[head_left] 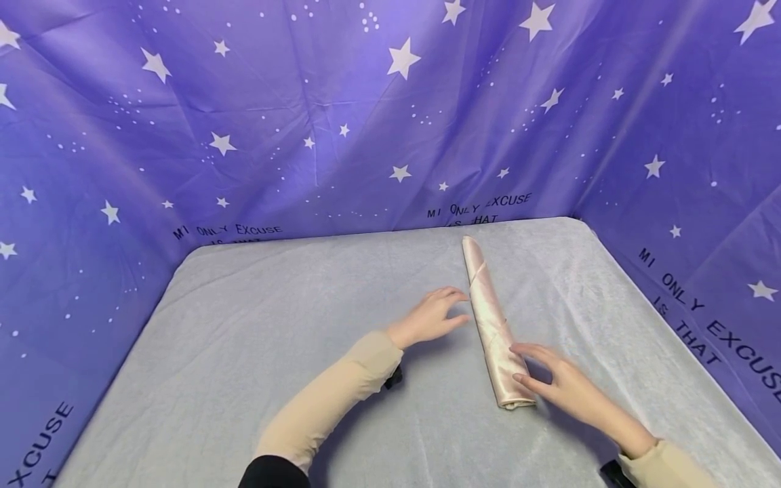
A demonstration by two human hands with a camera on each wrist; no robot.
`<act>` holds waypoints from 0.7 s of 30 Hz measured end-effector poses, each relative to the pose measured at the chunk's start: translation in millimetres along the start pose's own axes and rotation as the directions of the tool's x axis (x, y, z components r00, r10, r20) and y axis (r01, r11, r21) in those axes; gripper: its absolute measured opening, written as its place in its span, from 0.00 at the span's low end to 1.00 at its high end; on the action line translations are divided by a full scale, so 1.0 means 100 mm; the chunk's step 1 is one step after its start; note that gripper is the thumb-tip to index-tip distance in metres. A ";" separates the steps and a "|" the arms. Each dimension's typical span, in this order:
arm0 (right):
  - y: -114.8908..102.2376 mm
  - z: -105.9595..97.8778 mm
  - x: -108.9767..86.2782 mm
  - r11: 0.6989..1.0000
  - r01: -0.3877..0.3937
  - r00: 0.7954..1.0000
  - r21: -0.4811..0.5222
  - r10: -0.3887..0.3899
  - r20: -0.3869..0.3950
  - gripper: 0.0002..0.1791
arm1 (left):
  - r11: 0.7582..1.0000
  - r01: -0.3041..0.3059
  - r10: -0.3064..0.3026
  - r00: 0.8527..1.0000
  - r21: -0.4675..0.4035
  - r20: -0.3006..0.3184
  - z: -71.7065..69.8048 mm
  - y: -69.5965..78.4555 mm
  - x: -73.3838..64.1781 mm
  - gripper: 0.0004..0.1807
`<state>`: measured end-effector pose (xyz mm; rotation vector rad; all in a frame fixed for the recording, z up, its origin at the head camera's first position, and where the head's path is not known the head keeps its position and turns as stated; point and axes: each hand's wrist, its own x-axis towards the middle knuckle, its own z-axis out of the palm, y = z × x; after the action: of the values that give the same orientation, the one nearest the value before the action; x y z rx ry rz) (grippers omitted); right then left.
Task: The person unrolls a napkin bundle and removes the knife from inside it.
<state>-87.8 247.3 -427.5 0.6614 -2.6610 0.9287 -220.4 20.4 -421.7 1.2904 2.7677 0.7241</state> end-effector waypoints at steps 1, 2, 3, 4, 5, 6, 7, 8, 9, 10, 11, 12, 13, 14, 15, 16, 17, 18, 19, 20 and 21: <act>0.00 0.00 0.00 1.000 0.004 1.000 0.003 -0.004 -0.001 0.22 | 1.000 0.003 -0.004 1.000 -0.014 -0.006 0.01 0.02 0.03 0.23; -0.01 0.01 0.00 1.000 0.003 1.000 0.005 -0.003 -0.001 0.22 | 1.000 0.004 -0.004 1.000 -0.025 -0.012 0.02 0.03 0.05 0.22; -0.01 0.01 0.00 1.000 0.002 1.000 0.006 -0.002 -0.001 0.22 | 0.999 0.004 -0.004 1.000 -0.034 -0.018 0.04 0.04 0.07 0.22; -0.01 0.02 0.00 1.000 0.000 1.000 0.006 0.000 -0.001 0.22 | 0.999 0.003 -0.004 1.000 -0.044 -0.023 0.05 0.05 0.10 0.21; -0.01 0.02 0.00 1.000 -0.004 1.000 0.003 0.004 0.000 0.21 | 0.999 0.000 -0.002 1.000 -0.049 -0.029 0.06 0.05 0.12 0.21; -0.01 0.03 0.00 1.000 -0.009 1.000 0.003 0.009 0.001 0.21 | 0.998 -0.004 0.002 0.999 -0.055 -0.033 0.07 0.06 0.14 0.20; -0.01 0.03 0.00 1.000 -0.010 1.000 0.001 0.010 0.002 0.21 | 0.998 -0.007 0.005 0.999 -0.058 -0.035 0.08 0.07 0.16 0.20; 0.00 0.04 0.00 1.000 -0.009 1.000 0.000 0.009 0.002 0.21 | 0.998 -0.010 0.008 0.999 -0.059 -0.035 0.09 0.07 0.18 0.20; 0.00 0.04 0.00 1.000 -0.004 1.000 -0.001 0.004 0.002 0.21 | 0.998 -0.008 0.007 1.000 -0.063 -0.031 0.10 0.08 0.19 0.20; 0.00 0.05 0.00 1.000 0.001 1.000 0.000 -0.001 0.001 0.21 | 0.998 -0.008 0.006 1.000 -0.063 -0.026 0.11 0.09 0.21 0.20; 0.00 0.05 0.00 1.000 0.009 1.000 0.001 -0.009 0.001 0.21 | 0.998 -0.008 0.007 1.000 -0.062 -0.020 0.11 0.09 0.23 0.20; 0.00 0.06 0.00 1.000 0.021 1.000 0.003 -0.021 -0.001 0.21 | 0.998 -0.006 0.006 1.000 -0.059 -0.010 0.12 0.10 0.24 0.20; 0.01 0.06 0.00 0.999 0.033 0.999 0.003 -0.033 -0.003 0.21 | 0.998 -0.003 0.003 1.000 -0.058 -0.001 0.13 0.10 0.25 0.20; 0.01 0.07 0.00 0.999 0.041 0.999 0.004 -0.041 -0.005 0.21 | 0.998 0.002 -0.001 1.000 -0.059 0.009 0.15 0.10 0.26 0.20; 0.01 0.08 0.00 0.999 0.047 0.999 0.005 -0.047 -0.005 0.21 | 0.998 0.005 -0.004 1.000 -0.063 0.018 0.16 0.11 0.27 0.20; 0.01 0.08 0.00 0.999 0.048 0.999 0.005 -0.048 -0.003 0.20 | 0.998 0.006 -0.005 1.000 -0.064 0.024 0.17 0.10 0.28 0.20; 0.01 0.09 0.01 0.999 0.049 0.999 0.003 -0.049 -0.001 0.20 | 0.997 0.010 -0.008 1.000 -0.072 0.029 0.19 0.10 0.29 0.19; 0.02 0.09 0.01 0.999 0.047 0.999 -0.001 -0.047 0.003 0.20 | 0.997 0.012 -0.010 0.999 -0.078 0.032 0.20 0.10 0.30 0.19; 0.01 0.10 0.01 0.999 0.043 0.999 -0.006 -0.043 0.008 0.20 | 0.996 0.013 -0.010 0.999 -0.086 0.037 0.22 0.09 0.30 0.19; 0.01 0.10 0.01 0.999 0.039 0.999 -0.011 -0.039 0.013 0.20 | 0.996 0.013 -0.010 0.999 -0.091 0.042 0.23 0.09 0.31 0.19; 0.01 0.10 0.01 0.999 0.035 0.999 -0.015 -0.035 0.018 0.20 | 0.995 0.013 -0.008 0.999 -0.095 0.047 0.25 0.09 0.32 0.19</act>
<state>-90.1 241.3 -435.7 0.7138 -2.6598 0.8964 -230.0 58.3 -434.4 1.2579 2.6663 0.8031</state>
